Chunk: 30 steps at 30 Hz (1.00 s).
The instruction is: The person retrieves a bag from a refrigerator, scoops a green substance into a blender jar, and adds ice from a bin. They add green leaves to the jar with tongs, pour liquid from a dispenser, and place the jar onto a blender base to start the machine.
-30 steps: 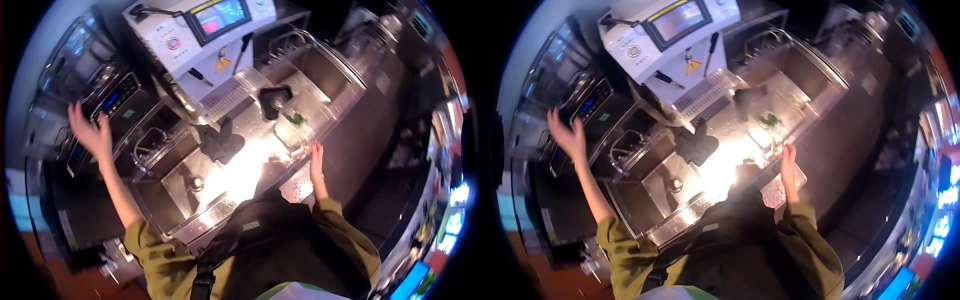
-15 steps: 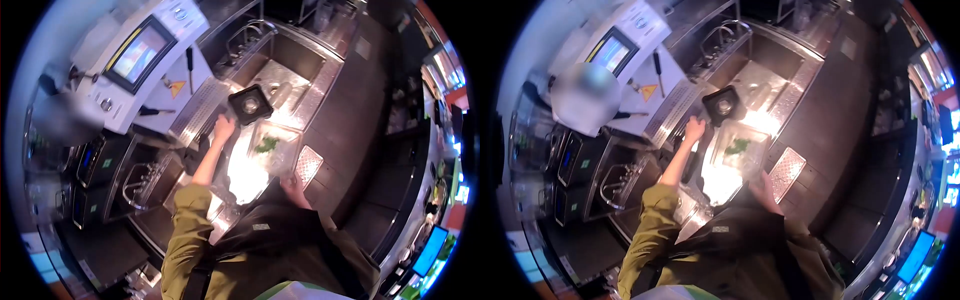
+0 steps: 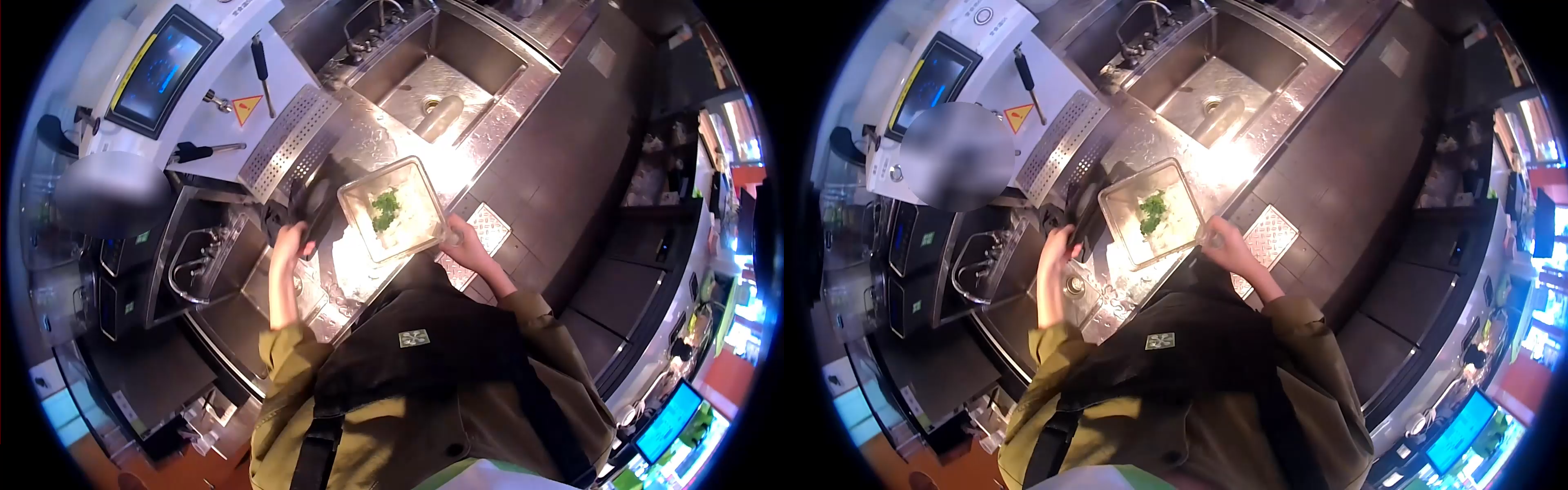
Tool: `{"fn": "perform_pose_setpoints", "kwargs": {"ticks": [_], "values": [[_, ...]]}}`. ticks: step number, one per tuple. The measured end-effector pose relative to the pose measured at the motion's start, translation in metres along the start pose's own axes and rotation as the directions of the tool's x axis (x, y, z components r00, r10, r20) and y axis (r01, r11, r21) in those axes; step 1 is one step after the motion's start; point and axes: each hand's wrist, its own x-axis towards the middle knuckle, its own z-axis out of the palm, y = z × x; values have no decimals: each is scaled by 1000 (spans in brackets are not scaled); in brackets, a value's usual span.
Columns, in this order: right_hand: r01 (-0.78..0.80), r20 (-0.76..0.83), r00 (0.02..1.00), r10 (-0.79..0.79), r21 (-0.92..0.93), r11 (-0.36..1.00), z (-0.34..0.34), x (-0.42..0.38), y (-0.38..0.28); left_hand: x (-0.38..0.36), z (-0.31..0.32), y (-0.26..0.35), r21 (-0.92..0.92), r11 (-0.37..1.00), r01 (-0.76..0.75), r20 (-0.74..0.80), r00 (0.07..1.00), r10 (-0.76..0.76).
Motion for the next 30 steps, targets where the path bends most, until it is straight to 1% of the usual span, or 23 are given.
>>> {"fn": "perform_pose_setpoints", "kwargs": {"ticks": [1,2,3,5,6,8,9,10,11,12,13,15,17,18,19,20,21,23,25,26,27,29,30], "values": [[-29,46,999,28,19,999,-2,0,5,-28,-5,2,29,1000,0,-121,993,4],[-61,93,994,58,35,998,-6,0,9,-52,-5,8,31,997,-66,-192,979,71],[7,152,988,-4,-21,1000,-13,1,3,-76,-1,16,36,991,-132,-259,956,137],[156,269,956,-119,-120,980,-31,6,-14,-111,17,33,111,964,-239,-275,925,261],[59,402,915,-35,-48,997,-45,8,-13,-119,27,37,165,940,-299,-260,906,334],[8,324,945,-51,134,991,-60,23,-33,-129,57,41,283,858,-428,-208,846,491],[-11,284,957,-55,226,974,-66,31,-51,-130,72,44,428,795,-429,-170,826,537],[7,201,978,-56,239,971,-66,38,-68,-135,89,50,585,697,-415,-134,798,587],[27,115,992,-58,251,968,-60,46,-85,-138,103,55,648,660,-380,-91,822,562],[49,28,998,-59,259,965,-53,53,-95,-133,114,50,728,586,-355,-110,784,611],[159,-5,987,-159,85,984,-45,59,-98,-127,122,41,800,507,-320,-120,743,659],[345,-25,931,-364,-270,899,-29,69,-104,-121,129,32,842,478,-252,-164,723,671],[334,60,937,-343,-433,837,-15,74,-111,-122,128,31,893,410,-186,-165,712,682],[324,77,936,-343,-565,759,-8,75,-112,-123,127,31,920,360,-155,-147,715,684],[313,87,938,-335,-624,716,-4,73,-115,-123,126,34,943,309,-126,-130,715,687],[305,99,939,-328,-679,667,-2,72,-120,-135,128,53,957,291,-6,-138,870,473],[296,109,940,-323,-731,615,-1,73,-124,-133,129,59,965,251,-79,-108,752,651],[312,109,934,-341,-716,624,1,75,-121,-124,131,70,974,123,-191,-32,420,907],[322,108,933,-344,-679,660,4,78,-115,-90,133,87,942,-45,-331,165,343,925],[309,110,939,-326,-685,660,5,77,-113,-70,136,85,924,-76,-374,193,287,938],[297,112,944,-309,-693,657,7,77,-112,-61,137,85,923,-44,-382,236,474,848],[292,110,946,-306,-701,650,8,82,-109,-56,140,82,908,44,-416,190,506,841],[300,119,944,-308,-700,648,9,80,-107,-54,138,77,891,23,-453,208,453,867]]}}
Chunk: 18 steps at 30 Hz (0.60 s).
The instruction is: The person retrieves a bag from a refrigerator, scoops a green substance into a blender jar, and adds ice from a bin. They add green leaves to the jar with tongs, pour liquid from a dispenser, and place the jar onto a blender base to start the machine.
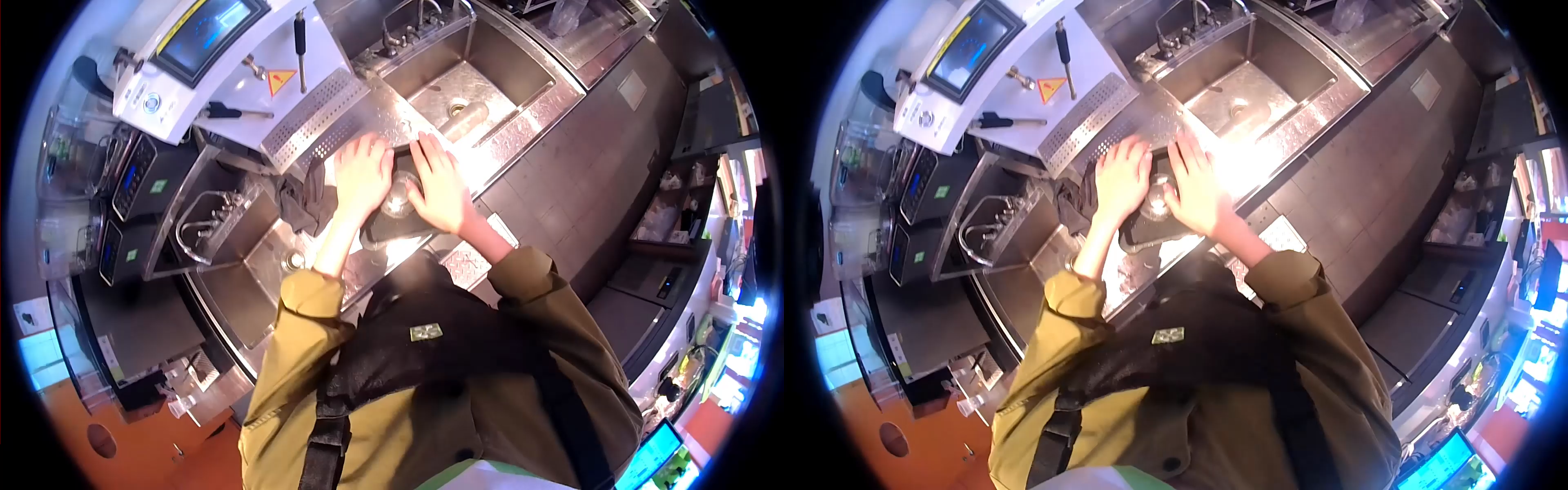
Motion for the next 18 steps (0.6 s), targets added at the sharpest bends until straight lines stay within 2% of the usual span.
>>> {"fn": "perform_pose_setpoints", "kwargs": {"ticks": [1,2,3,5,7,9,11,12,13,14,15,16,17,18], "values": [[21,-4,1000,-21,-4,1000,0,1,1,2,3,-4,-19,999,-39,-64,997,37],[84,-56,995,-79,94,992,1,-1,7,0,1,-6,-76,995,-57,-61,997,52],[101,-108,991,-81,200,975,7,-6,14,-10,-3,-4,-86,996,-10,-110,994,1],[45,-210,978,-11,157,986,4,-23,15,-22,-13,5,-93,993,67,-239,967,-88],[-51,-136,989,55,35,998,-3,-32,1,-48,-29,24,-43,988,145,-105,983,-149],[-73,-40,995,88,276,958,1,-32,-4,-72,-11,26,-170,979,110,-152,979,-136],[-57,-58,994,93,456,888,10,-29,2,-70,-16,17,-276,957,83,-160,978,-131],[-131,-27,979,204,683,718,11,-38,0,-75,-24,7,-426,902,71,-166,974,-155],[-180,30,954,299,853,491,10,-51,6,-71,-32,-7,-562,826,29,-184,970,-159],[-185,-9,953,303,774,606,17,-75,16,-70,-50,-35,-418,907,50,-274,945,-178],[-107,-79,961,267,780,617,43,-103,40,-64,-80,-78,-422,904,75,-326,918,-228],[-456,194,888,417,485,746,11,-104,-2,-58,-131,-113,-424,905,42,-528,800,-284],[-411,35,912,410,49,910,27,-118,-7,-50,-172,-160,-204,965,166,-684,681,-262],[-331,5,874,486,737,589,58,-120,-4,-46,-215,-204,-94,987,127,-810,567,-150]]}}
